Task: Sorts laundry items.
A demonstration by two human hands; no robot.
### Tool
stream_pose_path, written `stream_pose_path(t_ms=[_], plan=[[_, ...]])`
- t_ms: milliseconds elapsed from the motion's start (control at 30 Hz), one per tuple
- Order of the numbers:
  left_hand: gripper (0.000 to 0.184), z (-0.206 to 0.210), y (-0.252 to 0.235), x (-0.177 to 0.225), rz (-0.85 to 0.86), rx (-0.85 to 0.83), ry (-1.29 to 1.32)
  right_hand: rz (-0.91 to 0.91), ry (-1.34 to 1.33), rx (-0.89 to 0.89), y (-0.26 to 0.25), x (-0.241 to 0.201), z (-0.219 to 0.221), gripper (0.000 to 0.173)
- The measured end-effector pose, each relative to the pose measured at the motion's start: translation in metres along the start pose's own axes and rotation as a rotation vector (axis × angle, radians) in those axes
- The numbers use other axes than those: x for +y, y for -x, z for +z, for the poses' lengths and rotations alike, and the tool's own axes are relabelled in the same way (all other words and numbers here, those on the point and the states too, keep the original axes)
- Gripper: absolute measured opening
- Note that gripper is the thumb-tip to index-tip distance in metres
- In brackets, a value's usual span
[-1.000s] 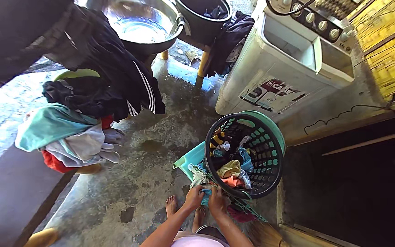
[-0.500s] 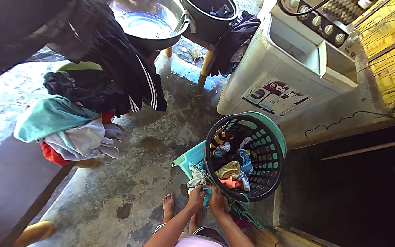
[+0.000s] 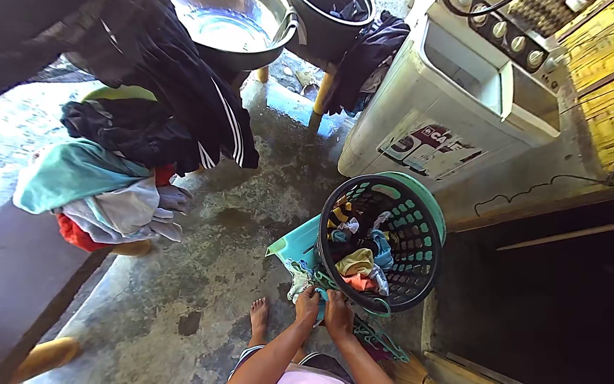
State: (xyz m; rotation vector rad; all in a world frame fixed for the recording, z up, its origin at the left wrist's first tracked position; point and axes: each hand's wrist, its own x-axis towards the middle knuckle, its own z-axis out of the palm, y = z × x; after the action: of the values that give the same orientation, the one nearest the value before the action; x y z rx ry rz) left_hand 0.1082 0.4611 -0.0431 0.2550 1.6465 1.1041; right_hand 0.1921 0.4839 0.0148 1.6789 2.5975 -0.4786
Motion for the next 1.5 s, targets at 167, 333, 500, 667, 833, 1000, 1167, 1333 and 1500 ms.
stream_pose_path(t_ms=[167,333,500,667,833,1000,1167,1333,1500], plan=[[0.020,-0.006,-0.006,0.000,-0.030,-0.064,0.150,-0.013,-0.015,-0.029,0.002,0.002,-0.004,0.024],[0.017,-0.013,-0.012,-0.003,-0.051,-0.148,0.192,-0.048,-0.018,0.007,0.005,0.003,-0.002,0.020],[0.015,-0.013,-0.018,-0.003,-0.056,-0.180,0.207,-0.080,-0.011,-0.007,0.006,0.004,-0.004,0.017],[0.012,-0.018,-0.015,0.003,-0.042,-0.212,0.227,-0.059,-0.017,-0.167,0.002,0.003,-0.013,0.022],[0.013,-0.023,-0.012,-0.001,-0.057,-0.227,0.169,-0.057,-0.074,-0.252,0.005,0.007,-0.011,0.027],[0.017,-0.026,-0.011,-0.003,-0.008,-0.264,0.058,-0.065,-0.102,-0.340,0.007,0.010,-0.013,0.028],[0.025,-0.035,-0.015,0.011,0.090,-0.297,-0.296,-0.066,-0.123,-0.355,0.005,0.011,-0.012,0.031],[0.036,-0.043,-0.026,0.011,0.128,-0.370,-0.618,-0.074,-0.128,-0.442,0.004,0.012,-0.012,0.044],[0.049,-0.064,-0.035,-0.012,0.104,-0.382,-0.691,-0.049,0.008,-0.663,-0.011,0.002,-0.045,0.053]])
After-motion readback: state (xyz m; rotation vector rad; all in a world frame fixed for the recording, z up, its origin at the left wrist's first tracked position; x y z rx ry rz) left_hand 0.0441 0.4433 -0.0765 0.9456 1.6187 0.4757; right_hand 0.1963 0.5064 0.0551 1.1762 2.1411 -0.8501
